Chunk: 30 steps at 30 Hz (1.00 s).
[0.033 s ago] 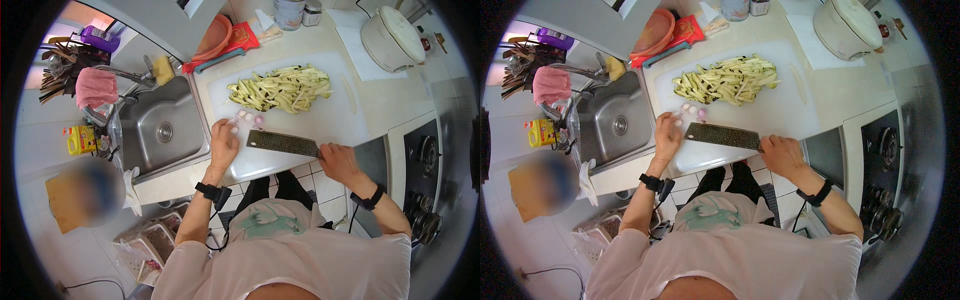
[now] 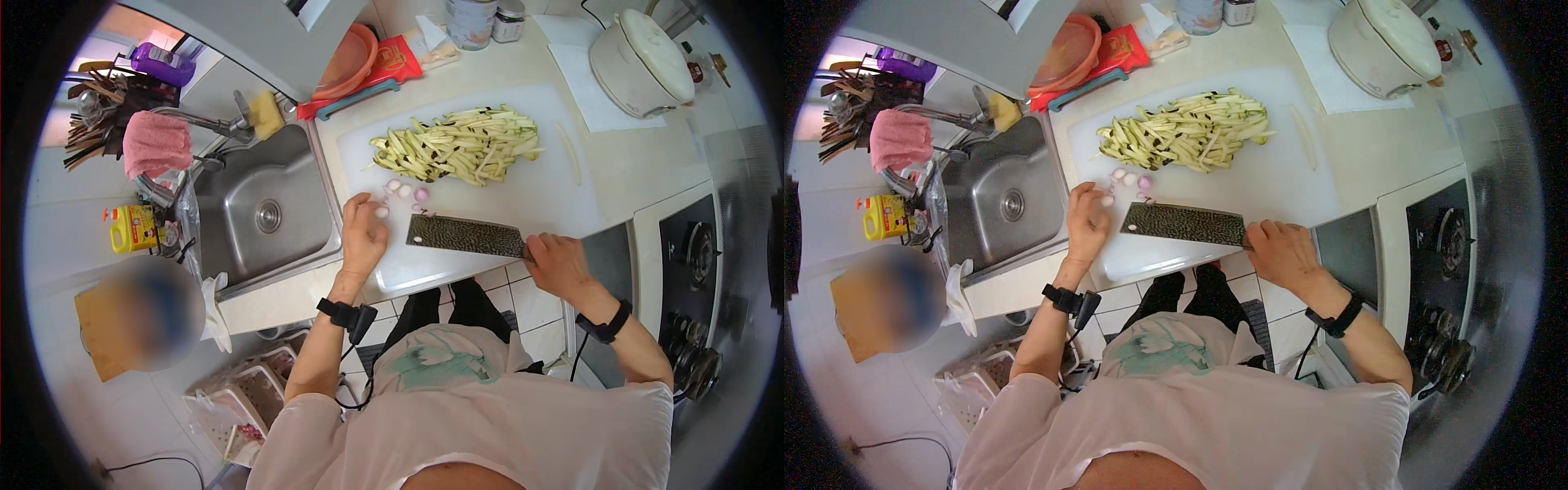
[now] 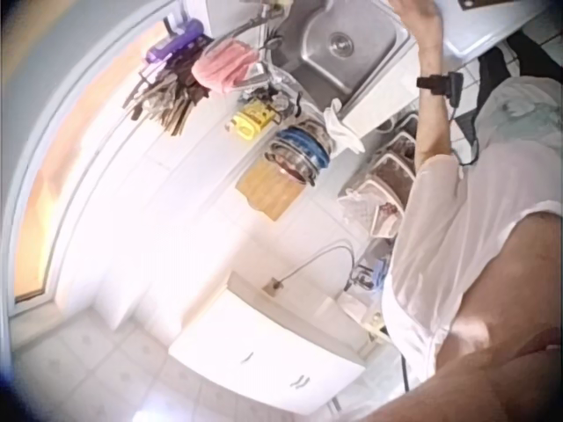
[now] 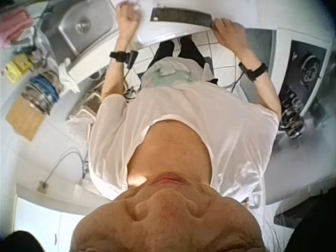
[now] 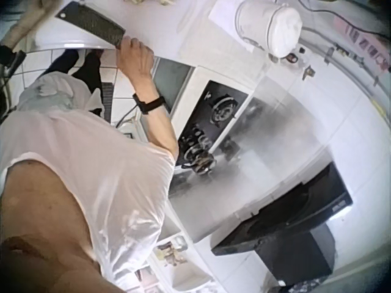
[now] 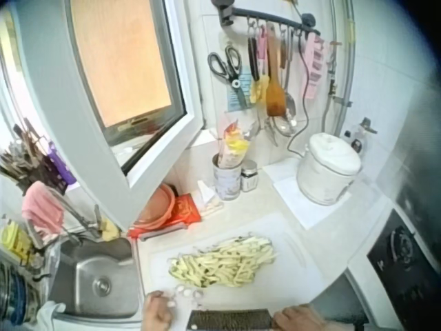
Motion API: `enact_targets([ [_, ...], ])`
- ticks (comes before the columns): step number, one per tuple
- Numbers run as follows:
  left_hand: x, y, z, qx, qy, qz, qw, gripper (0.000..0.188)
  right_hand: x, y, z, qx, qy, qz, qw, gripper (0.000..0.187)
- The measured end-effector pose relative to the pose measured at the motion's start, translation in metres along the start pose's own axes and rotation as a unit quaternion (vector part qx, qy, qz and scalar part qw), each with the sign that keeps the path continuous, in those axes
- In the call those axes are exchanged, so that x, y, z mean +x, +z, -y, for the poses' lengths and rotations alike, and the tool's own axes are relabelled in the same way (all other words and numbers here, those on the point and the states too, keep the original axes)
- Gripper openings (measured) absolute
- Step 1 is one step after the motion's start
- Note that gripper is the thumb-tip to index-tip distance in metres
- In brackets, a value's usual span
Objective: Slicing peeled vegetables on a cutting board in a kitchen.
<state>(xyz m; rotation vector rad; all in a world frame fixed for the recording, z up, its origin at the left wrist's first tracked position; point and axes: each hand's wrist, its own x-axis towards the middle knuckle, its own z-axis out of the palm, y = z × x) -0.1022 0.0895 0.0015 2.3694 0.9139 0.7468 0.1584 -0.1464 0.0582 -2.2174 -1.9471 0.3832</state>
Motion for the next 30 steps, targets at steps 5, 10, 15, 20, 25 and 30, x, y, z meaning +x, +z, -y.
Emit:
enact_targets([
  [5,0.01,-0.006,-0.007,-0.083,-0.043,0.009,0.996,0.022,-0.009,-0.01,-0.027,-0.02,-0.076,-0.049,0.996,0.025],
  [10,0.022,-0.002,-0.039,-0.113,-0.124,0.151,0.974,0.019,-0.005,-0.007,-0.037,-0.014,-0.11,-0.083,0.99,0.027],
  [15,0.021,0.019,-0.038,-0.038,-0.1,0.224,0.969,0.024,-0.003,-0.004,-0.048,-0.021,-0.14,-0.085,0.986,0.029],
  [20,0.017,0.04,-0.045,0.039,-0.025,0.179,0.983,0.013,-0.004,-0.005,-0.059,-0.031,-0.146,-0.073,0.986,0.031],
  [25,0.014,0.05,-0.034,0.104,-0.002,0.188,0.977,0.014,-0.003,-0.005,-0.062,-0.032,-0.172,-0.079,0.981,0.032],
  [30,0.013,0.049,-0.043,0.147,0.019,0.182,0.972,0.014,0.002,-0.003,-0.067,-0.029,-0.187,-0.091,0.978,0.029],
])
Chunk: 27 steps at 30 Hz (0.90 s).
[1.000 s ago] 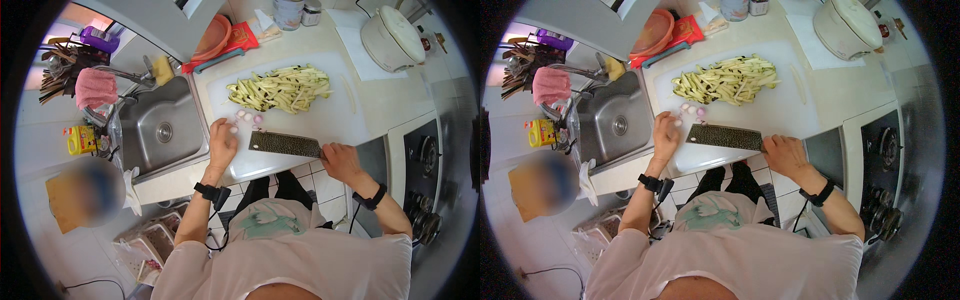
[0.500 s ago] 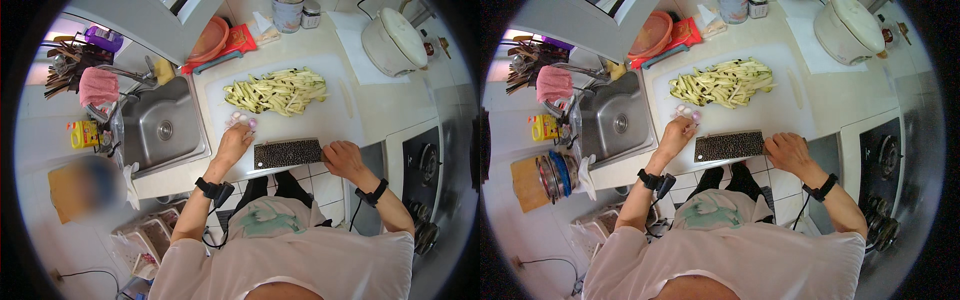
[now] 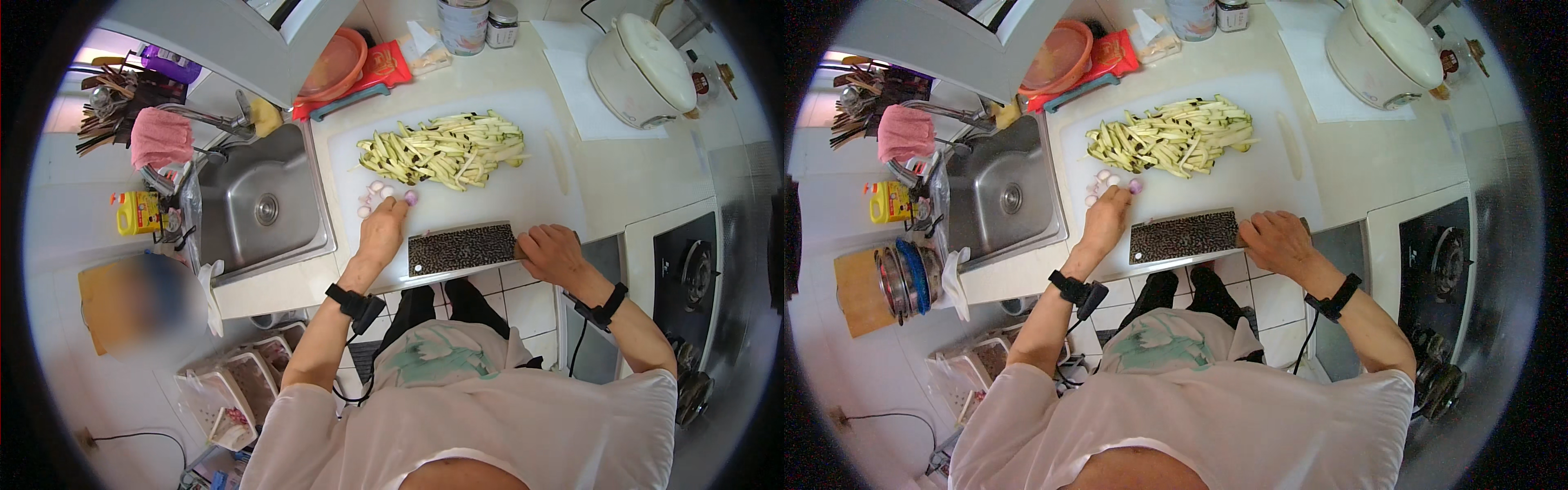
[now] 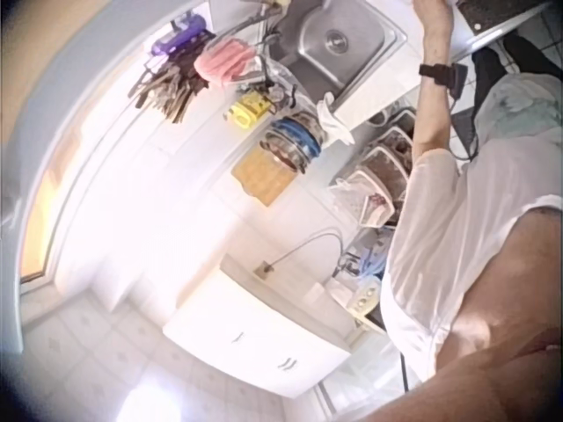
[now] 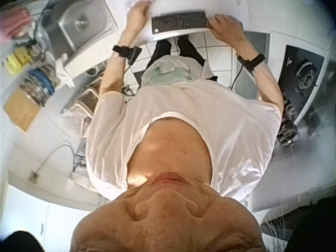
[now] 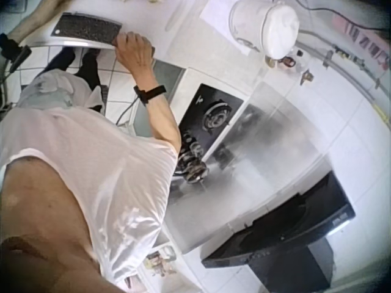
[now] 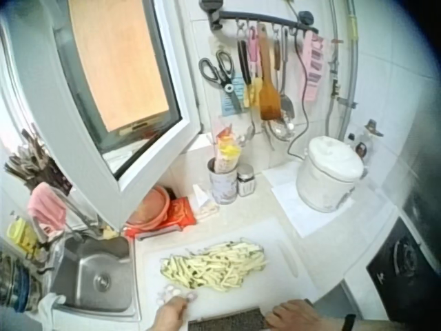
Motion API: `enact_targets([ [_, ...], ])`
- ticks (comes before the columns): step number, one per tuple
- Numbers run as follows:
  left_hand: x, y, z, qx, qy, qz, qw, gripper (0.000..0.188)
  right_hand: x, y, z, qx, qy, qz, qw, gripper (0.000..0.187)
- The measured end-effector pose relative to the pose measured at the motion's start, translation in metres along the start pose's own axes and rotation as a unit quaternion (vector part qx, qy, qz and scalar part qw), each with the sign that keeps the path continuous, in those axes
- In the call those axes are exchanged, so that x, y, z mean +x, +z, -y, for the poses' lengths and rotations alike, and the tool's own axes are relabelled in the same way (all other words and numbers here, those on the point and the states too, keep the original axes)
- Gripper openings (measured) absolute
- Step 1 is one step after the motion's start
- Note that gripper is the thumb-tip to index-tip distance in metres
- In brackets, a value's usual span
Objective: Slicing peeled vegetables on a cutting board in a kitchen.
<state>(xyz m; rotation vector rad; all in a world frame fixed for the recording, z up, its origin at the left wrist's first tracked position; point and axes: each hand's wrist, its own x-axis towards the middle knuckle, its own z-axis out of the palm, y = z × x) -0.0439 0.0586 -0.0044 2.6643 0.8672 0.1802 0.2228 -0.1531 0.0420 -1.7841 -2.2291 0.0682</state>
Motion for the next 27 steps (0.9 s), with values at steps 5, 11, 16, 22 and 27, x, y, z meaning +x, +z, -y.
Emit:
enact_targets([
  [5,-0.004,-0.023,-0.011,-0.335,-0.208,0.06,0.917,0.007,0.002,0.006,-0.005,-0.016,-0.014,-0.013,1.0,0.02],
  [11,-0.002,-0.024,-0.017,-0.285,-0.115,0.07,0.949,0.005,0.006,0.012,-0.008,-0.02,-0.015,0.001,1.0,0.033],
  [16,0.006,-0.02,-0.017,-0.309,-0.071,0.109,0.942,0.004,0.015,-0.002,-0.002,-0.03,-0.029,-0.026,0.999,0.014],
  [22,0.007,-0.022,-0.011,-0.321,-0.032,0.137,0.937,0.009,0.016,0.003,0.005,-0.046,-0.013,-0.011,0.999,0.01],
  [27,-0.004,-0.009,0.01,-0.391,-0.076,0.094,0.913,0.012,0.03,0.003,0.018,-0.056,-0.015,0.011,0.998,0.008],
])
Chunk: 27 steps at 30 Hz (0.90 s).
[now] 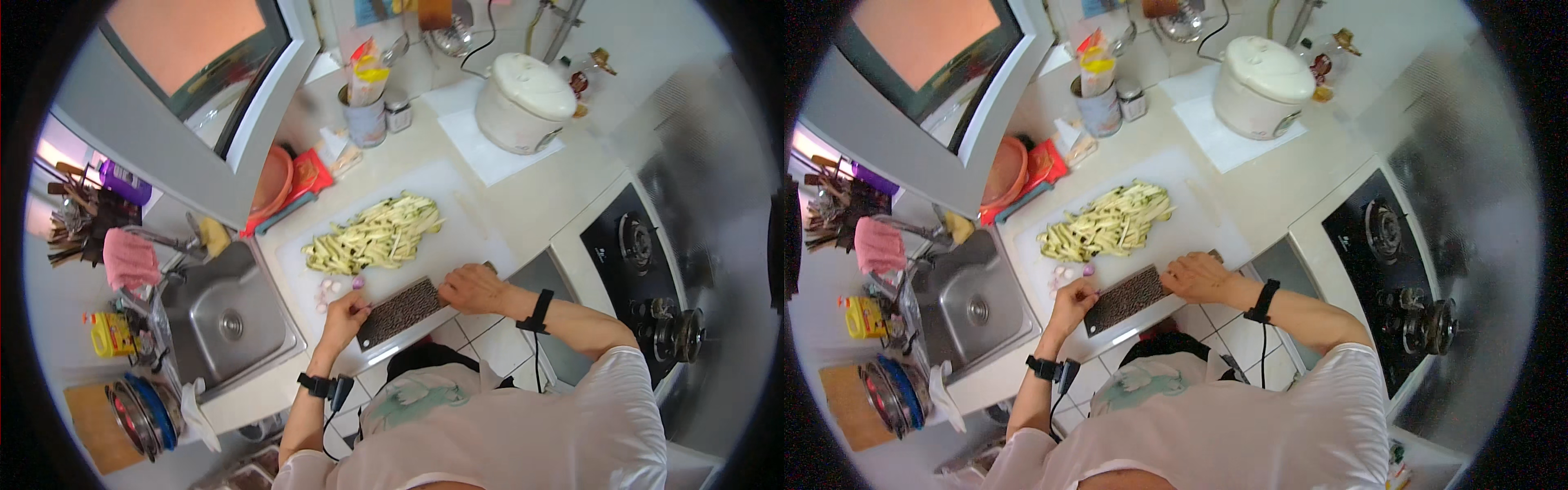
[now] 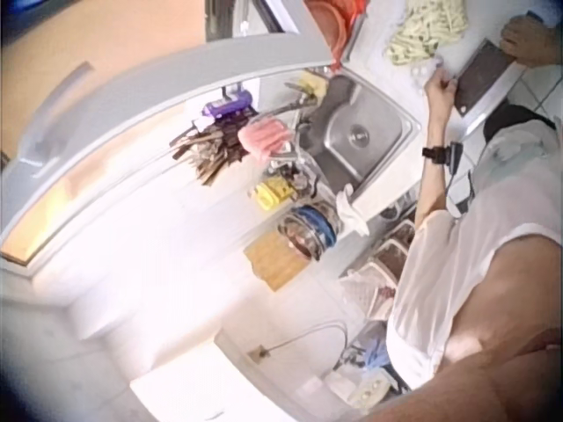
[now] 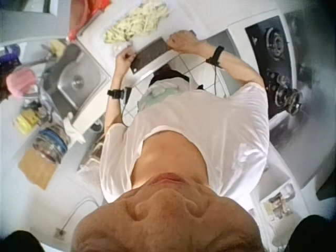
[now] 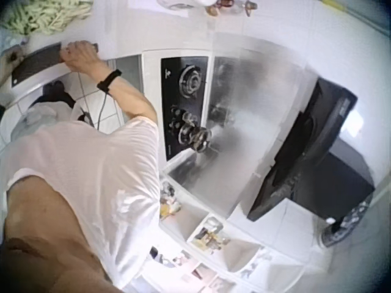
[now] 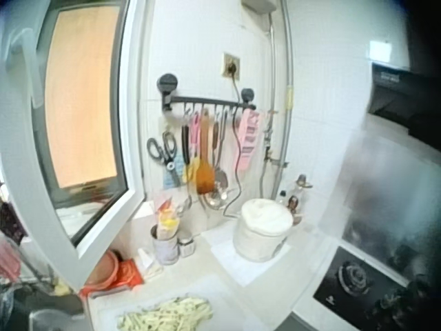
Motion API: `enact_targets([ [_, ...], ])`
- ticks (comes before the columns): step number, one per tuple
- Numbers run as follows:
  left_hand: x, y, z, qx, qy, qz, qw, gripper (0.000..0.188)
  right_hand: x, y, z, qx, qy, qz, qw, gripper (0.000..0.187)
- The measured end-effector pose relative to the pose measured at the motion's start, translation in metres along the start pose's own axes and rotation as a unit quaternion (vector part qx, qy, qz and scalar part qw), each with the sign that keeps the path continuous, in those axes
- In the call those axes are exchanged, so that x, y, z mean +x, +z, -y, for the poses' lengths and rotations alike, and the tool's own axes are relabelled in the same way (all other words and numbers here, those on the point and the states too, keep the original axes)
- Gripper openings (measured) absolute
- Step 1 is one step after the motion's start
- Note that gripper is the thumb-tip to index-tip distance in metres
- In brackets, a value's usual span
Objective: Slicing peeled vegetables on a cutting board in a kitchen.
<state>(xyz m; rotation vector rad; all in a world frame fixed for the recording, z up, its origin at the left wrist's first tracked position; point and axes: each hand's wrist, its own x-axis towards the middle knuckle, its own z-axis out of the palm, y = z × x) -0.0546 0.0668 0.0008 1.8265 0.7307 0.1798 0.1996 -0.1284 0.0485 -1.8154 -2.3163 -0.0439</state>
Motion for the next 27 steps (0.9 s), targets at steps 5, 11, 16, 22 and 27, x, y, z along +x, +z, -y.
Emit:
enact_targets([
  [5,-0.004,-0.012,0.019,-0.033,0.018,-0.05,0.998,0.012,0.007,0.007,0.005,0.001,-0.018,-0.037,0.999,0.01],
  [11,-0.013,-0.04,0.012,-0.083,-0.061,-0.148,0.984,0.01,0.0,0.034,-0.019,-0.015,-0.011,-0.013,1.0,0.019],
  [16,-0.031,-0.047,-0.003,-0.212,-0.049,-0.219,0.951,0.008,0.007,0.048,-0.05,0.154,-0.056,-0.012,0.986,0.026],
  [22,-0.002,0.006,-0.076,-0.269,-0.053,-0.281,0.92,0.007,0.003,0.03,-0.083,0.152,-0.098,-0.017,0.983,0.026],
  [27,0.027,0.067,-0.135,-0.354,-0.074,-0.291,0.886,0.008,-0.001,-0.077,-0.211,0.084,-0.024,-0.123,0.988,0.018],
])
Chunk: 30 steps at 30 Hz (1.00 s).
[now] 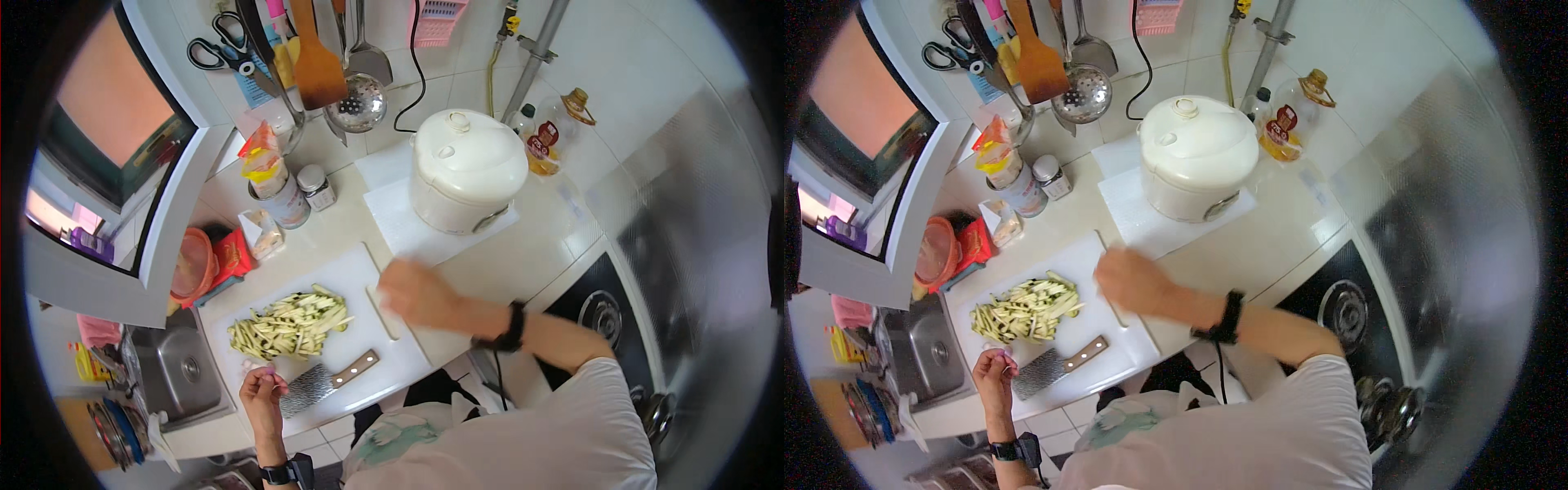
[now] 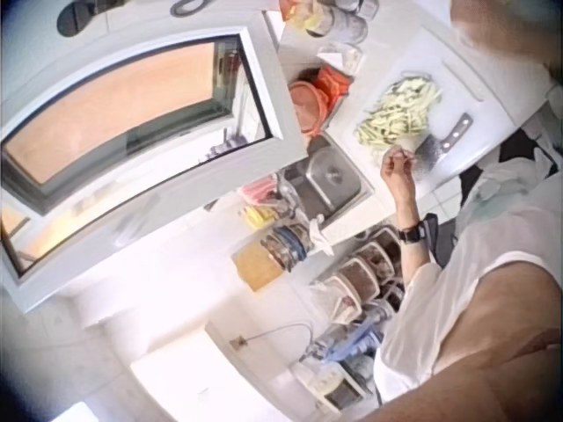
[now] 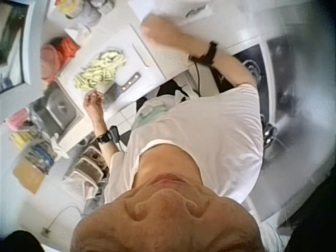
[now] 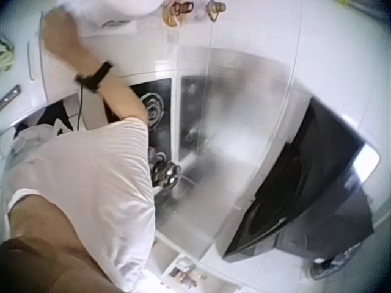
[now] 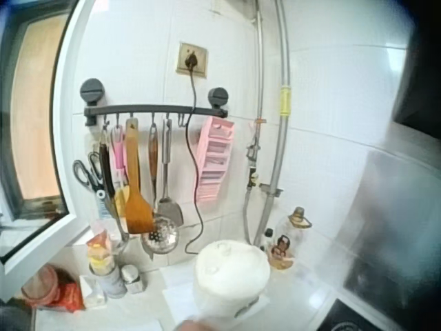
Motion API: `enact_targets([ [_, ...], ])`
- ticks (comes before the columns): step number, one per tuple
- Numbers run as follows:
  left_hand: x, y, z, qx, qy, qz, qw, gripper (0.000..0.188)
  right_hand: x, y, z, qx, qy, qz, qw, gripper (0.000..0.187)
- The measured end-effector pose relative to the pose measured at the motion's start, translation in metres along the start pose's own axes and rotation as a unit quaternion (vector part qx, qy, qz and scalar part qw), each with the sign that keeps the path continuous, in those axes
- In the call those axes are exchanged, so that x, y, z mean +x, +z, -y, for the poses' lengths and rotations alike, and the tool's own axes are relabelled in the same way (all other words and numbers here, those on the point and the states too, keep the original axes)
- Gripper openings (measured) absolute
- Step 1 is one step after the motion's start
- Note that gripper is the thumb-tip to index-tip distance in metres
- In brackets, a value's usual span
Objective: Slicing peeled vegetables on a cutting board in a kitchen.
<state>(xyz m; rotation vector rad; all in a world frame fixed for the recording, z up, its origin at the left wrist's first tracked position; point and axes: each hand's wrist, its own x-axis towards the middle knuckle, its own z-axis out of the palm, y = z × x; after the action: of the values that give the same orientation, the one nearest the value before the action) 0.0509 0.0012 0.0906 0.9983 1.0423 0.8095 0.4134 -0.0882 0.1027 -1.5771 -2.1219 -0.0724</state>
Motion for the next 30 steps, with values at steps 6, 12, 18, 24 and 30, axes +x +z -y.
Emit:
enact_targets([
  [6,-0.024,0.06,0.014,-0.073,-0.058,-0.059,0.994,0.014,0.03,-0.137,-0.179,-0.129,0.119,0.003,0.984,0.025],
  [12,-0.023,0.108,0.029,-0.08,-0.116,-0.052,0.989,0.014,0.055,-0.137,-0.218,-0.04,0.272,0.188,0.943,0.034],
  [18,0.014,0.162,0.054,0.006,-0.173,-0.015,0.985,0.015,0.058,-0.131,-0.252,0.102,0.215,0.189,0.953,0.044],
  [24,0.07,0.201,0.077,0.093,-0.171,0.033,0.98,0.013,0.051,-0.128,-0.258,0.161,0.221,0.122,0.954,0.041],
  [30,0.101,0.218,0.101,0.157,-0.106,0.002,0.982,0.014,0.052,-0.169,-0.263,0.285,0.25,0.049,0.924,0.034],
])
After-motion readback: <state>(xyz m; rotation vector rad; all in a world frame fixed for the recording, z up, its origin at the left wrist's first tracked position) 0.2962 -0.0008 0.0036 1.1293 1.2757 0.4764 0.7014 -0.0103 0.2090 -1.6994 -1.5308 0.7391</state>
